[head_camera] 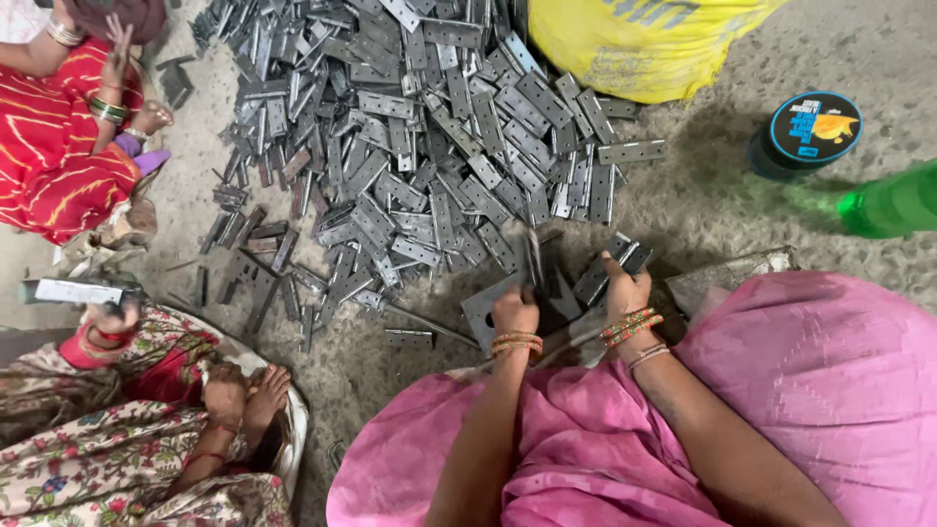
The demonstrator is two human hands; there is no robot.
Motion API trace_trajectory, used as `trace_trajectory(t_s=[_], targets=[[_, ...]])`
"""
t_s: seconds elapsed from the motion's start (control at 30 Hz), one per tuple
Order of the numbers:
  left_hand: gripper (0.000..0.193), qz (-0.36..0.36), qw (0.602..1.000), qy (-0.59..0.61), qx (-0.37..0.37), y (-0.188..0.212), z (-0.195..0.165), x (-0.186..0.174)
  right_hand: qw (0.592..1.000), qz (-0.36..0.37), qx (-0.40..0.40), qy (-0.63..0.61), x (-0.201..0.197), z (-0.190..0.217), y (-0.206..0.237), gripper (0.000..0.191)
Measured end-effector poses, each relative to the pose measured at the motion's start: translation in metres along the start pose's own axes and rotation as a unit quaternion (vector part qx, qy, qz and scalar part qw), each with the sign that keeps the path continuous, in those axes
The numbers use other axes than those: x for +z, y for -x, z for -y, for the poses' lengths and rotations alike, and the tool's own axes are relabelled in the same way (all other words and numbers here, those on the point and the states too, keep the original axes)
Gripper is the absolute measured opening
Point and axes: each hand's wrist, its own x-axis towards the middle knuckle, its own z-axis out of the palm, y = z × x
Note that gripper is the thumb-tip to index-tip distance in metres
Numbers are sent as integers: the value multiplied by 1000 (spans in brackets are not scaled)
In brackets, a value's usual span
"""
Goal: The person sits on the floor and assembles metal hinge components. They pick up two flat metal plates and a cylindrical pin, align the plates on a metal block, and insert the pin to join them. The assembled hinge is then placed into a nearby metal bucket. This process is repeated continuously.
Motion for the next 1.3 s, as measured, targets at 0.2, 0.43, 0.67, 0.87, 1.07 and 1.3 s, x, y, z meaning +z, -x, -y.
trace_trajectory(t_s=[0.2, 0.43, 0.67, 0.87, 1.07, 1.3], targets=[[22, -6, 997, 80, 0, -6, 6, 11, 999, -17, -29, -14, -11, -9, -14, 19], [12, 105, 994, -10, -36, -13, -11, -1, 981, -92, 47, 162, 4, -3, -26, 44], [37, 49, 989, 110, -88, -14, -15, -3, 981, -84, 66, 163, 43, 13, -31, 37], [23, 155, 983, -28, -99, -19, -2, -22, 986, -52, 71, 138, 60, 24, -13, 32], [17, 133, 984, -108, -45, -17, 5, -17, 993, -5, 101, 56, 5, 19, -14, 27], [38, 39, 991, -105, 73, 6, 6, -32, 980, 133, 109, -96, -23, 54, -25, 21]])
